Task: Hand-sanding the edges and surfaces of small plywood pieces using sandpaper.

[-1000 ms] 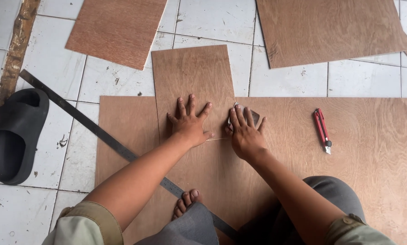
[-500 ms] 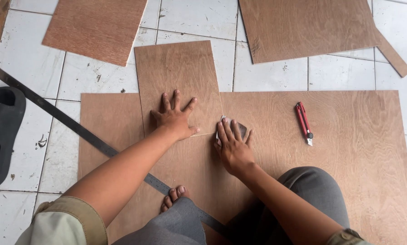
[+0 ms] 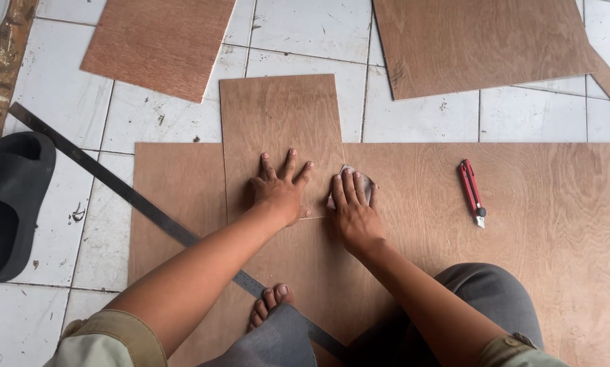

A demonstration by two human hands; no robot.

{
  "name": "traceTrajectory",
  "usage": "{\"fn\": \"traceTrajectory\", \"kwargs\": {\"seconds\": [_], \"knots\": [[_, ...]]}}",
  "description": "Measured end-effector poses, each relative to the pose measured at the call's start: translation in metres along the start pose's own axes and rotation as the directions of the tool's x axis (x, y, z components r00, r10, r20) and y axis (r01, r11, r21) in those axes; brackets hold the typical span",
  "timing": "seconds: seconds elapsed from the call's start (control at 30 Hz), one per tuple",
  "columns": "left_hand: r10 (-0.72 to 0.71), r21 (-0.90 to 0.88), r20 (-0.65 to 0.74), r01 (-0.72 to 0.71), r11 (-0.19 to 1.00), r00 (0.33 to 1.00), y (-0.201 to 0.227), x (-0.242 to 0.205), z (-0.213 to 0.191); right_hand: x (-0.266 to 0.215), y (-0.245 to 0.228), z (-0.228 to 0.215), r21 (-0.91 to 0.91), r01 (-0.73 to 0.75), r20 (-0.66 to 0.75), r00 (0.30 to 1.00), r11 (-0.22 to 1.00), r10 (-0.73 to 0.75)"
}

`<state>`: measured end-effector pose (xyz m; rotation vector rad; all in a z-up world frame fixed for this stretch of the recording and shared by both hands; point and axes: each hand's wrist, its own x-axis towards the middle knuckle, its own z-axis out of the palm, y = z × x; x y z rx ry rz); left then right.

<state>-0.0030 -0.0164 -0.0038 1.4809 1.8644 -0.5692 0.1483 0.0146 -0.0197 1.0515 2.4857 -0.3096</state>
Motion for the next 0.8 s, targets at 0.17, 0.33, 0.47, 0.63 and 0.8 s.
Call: {"fn": "traceTrajectory", "kwargs": {"seconds": [0.17,0.33,0.47,0.63,0.8], "knots": [[-0.008,0.031,0.006,0.008,0.999,1.0,0.0,-0.005,-0.006,0.077,0.0,-0.03,0.133,-0.074,-0.006,0.997,0.988,0.076],[0.064,0.058,-0.202,-0.053,0.997,0.977,-0.018,0.022,0.013,0.046,0.005,-0.038,0.127,-0.047,0.009,0.999,0.991,0.046],[0.039,-0.055,-0.191,-0.05,0.997,0.981,-0.025,0.012,0.005,0.009,0.001,-0.026,0.072,-0.038,0.123,0.992,0.997,0.029],[0.059,-0.022,-0.155,-0.063,0.998,0.986,-0.018,0.003,-0.016,0.085,0.013,-0.037,0.063,-0.052,0.052,0.997,0.997,0.049],[0.066,-0.09,-0.26,-0.092,0.992,0.963,-0.026,0.033,-0.004,0.119,0.014,-0.045,0.087,-0.066,0.001,0.998,0.994,0.066]]}}
